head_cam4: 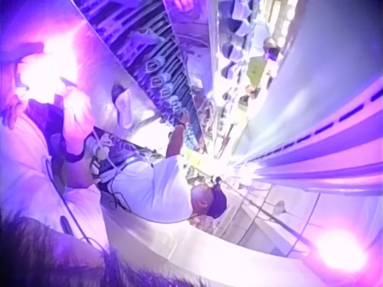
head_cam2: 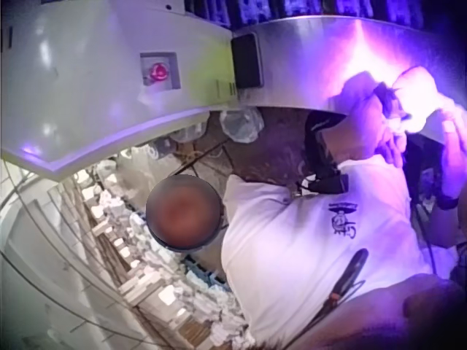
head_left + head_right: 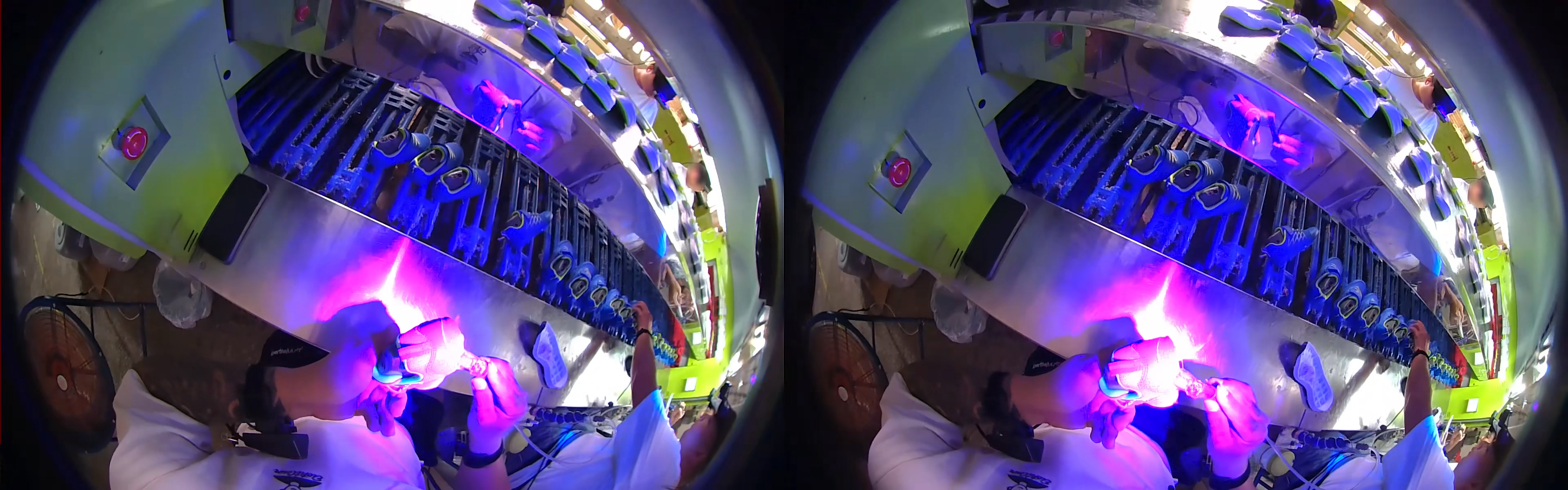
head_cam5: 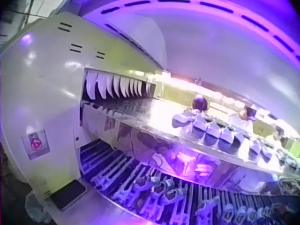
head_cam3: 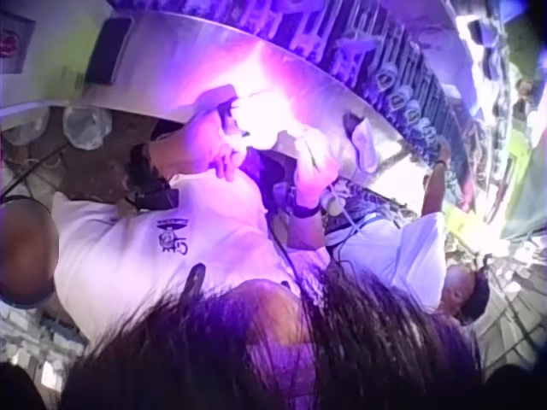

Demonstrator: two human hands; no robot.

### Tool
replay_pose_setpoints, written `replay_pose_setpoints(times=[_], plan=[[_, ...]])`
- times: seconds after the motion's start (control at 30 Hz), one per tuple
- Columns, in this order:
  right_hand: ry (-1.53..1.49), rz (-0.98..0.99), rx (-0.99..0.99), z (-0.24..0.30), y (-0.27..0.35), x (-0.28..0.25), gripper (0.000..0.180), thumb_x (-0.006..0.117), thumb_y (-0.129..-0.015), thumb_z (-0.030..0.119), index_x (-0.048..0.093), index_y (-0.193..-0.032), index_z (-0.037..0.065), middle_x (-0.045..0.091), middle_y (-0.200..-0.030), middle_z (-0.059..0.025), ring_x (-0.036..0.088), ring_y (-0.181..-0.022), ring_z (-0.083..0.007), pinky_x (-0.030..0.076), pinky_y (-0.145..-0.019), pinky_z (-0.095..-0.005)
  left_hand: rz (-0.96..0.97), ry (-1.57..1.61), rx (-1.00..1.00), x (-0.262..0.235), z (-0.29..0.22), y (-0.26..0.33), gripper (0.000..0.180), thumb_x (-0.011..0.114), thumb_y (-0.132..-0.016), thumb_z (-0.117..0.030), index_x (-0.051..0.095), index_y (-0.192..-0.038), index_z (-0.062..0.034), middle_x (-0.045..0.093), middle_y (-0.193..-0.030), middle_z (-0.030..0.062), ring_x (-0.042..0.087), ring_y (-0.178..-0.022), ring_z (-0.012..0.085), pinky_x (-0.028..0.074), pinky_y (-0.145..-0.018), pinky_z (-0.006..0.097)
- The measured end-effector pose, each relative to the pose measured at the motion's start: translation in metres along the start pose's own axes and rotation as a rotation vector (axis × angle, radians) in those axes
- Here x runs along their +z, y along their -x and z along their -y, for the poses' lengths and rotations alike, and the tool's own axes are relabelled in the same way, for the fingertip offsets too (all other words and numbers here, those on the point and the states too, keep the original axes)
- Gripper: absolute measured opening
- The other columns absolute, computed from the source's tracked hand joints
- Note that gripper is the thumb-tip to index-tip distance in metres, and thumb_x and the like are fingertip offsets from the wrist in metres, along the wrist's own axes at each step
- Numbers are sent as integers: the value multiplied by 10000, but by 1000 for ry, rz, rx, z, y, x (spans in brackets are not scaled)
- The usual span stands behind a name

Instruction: The person applies glue to the sole of a shoe using a handheld dispenser and then presses the sole onto the shoe upper. The person repeats this process for multiple shoes on a conveyor belt in a factory setting.

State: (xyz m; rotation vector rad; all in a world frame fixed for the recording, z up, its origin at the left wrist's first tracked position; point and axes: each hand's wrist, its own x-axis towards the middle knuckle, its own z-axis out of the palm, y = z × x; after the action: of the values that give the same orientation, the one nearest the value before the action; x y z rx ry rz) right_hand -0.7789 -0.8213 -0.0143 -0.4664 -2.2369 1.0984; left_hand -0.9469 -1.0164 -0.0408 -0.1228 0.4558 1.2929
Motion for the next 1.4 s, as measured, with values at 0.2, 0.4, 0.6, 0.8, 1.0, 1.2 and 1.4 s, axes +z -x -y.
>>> replay_pose_setpoints(times=[0.2,0.4,0.6,0.8,1.0,1.2,1.4], plan=[[-91,-49,123,-33,24,17,236,667,-882,-6,712,-1106,-67,725,-987,-140,698,-887,-214,554,-821,-339,162,127,36,-14,-5,-3,539,462,-1017,-462,567,-1243,16,696,-866,182,732,-742,376,616,-621,382],[-328,-176,475,-102,21,2,335,636,-1001,106,640,-1312,-18,718,-963,-75,668,-817,-128,495,-674,-269,34,44,403,4,-66,-23,581,555,-1059,-245,305,-1566,-108,592,-1259,142,635,-1138,251,558,-862,365],[-326,-328,615,-127,20,-14,361,594,-1044,117,598,-1383,-5,697,-780,-28,554,-636,-57,450,-602,-223,-496,-1640,1091,-17,-164,-147,750,763,-908,-324,378,-1477,-23,596,-1280,179,640,-1126,264,520,-940,419],[-532,-502,623,-125,28,2,347,603,-1048,124,611,-1376,11,688,-760,-19,568,-653,-42,435,-586,-193,-779,-2024,670,29,-209,-250,662,765,-838,-456,503,-1263,-22,652,-1101,254,696,-969,414,547,-833,530],[-405,-481,603,-124,33,1,313,597,-1038,77,631,-1321,-54,652,-937,-68,672,-748,-108,493,-617,-231,-853,-2196,700,11,-194,-281,720,706,-844,-608,560,-1266,-42,650,-1091,246,674,-1031,444,535,-896,529],[-614,-465,611,-125,31,6,345,599,-1044,104,606,-1363,-30,667,-910,-49,658,-729,-94,474,-591,-228,-1059,-2217,1042,-16,-259,-279,458,686,-890,-436,701,-1109,-35,649,-1141,235,632,-1107,424,510,-932,509],[-593,-486,612,-138,37,14,359,605,-1050,148,605,-1367,-20,685,-855,-32,641,-716,-77,473,-590,-227,-952,-2329,859,-32,-244,-252,548,784,-736,-245,641,-1219,-28,608,-1142,247,616,-1086,435,524,-939,505]])
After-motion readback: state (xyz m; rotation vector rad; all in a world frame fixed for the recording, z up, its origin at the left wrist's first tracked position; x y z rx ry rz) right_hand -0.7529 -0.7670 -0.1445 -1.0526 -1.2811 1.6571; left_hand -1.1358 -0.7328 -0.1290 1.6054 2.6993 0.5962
